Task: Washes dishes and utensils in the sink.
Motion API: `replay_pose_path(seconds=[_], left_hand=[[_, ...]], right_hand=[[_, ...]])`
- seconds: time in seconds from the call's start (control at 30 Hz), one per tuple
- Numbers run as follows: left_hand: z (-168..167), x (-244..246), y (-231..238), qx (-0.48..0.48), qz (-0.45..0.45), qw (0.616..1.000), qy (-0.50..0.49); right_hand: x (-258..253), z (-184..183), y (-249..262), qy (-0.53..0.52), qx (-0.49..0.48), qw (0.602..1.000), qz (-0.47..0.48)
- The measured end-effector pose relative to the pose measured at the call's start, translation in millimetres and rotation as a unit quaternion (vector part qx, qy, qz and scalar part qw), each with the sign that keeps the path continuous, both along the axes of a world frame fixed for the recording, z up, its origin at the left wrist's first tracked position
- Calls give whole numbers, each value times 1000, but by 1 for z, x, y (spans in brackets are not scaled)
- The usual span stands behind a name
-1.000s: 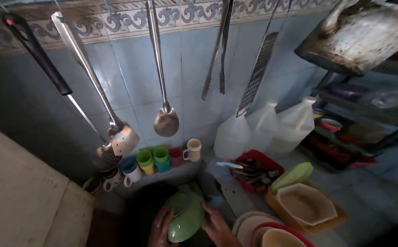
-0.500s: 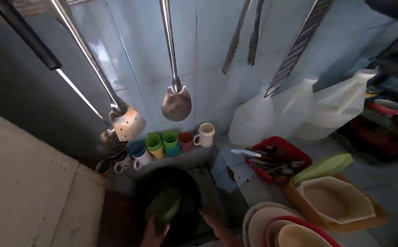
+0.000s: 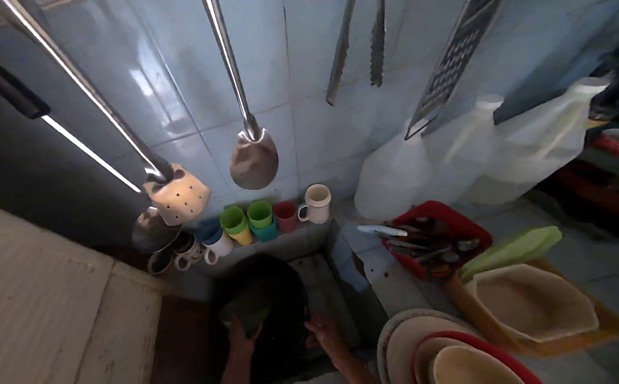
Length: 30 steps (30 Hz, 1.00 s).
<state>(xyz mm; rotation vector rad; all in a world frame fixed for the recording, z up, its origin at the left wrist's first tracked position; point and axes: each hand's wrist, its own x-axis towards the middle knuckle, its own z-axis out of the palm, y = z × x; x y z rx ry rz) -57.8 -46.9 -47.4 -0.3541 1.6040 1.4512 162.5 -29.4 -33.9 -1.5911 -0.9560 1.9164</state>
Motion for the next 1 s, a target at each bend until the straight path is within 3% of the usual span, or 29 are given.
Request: replay_pose_path(seconds=[0.27,0.33,0.43,0.5,0.6,0.67,0.7,0.77,0.8,0.87,0.9,0.93,1.0], left_hand=[[-46,-1,-3,64,-87,994,-30],[-30,-5,-4,55,-119,991,-22],[5,-7,-5,60,-192,980,7],[28,-6,-6,64,-248,966,32],[47,-4,-11,77,-344,931,91],[49,-5,-12,57,-406,874,261],[50,-6,-10,36,-443,802,400],[54,-3,-4,31,-499,602,623],[56,0,0,43,-542,520,659],[51,10,11,10,-650,409,640],[45,16,16,-14,-677,388,625],[41,24,21,-39,-694,391,604],[39,47,27,-26,-695,451,560]], right_hand=[[3,-29,3,-94,-51,994,23],[2,-25,4,-138,-8,990,40],[-4,-10,6,-228,170,957,55],[-11,3,9,-134,200,970,17],[-20,24,15,34,80,995,-53],[-24,30,17,63,32,993,-92],[-26,32,17,57,28,993,-96],[-26,35,11,40,32,995,-89],[-26,35,9,37,39,995,-86],[-27,37,3,50,63,994,-77],[-31,40,2,53,78,993,-74],[-36,40,2,53,92,992,-72],[-45,38,5,43,108,990,-86]])
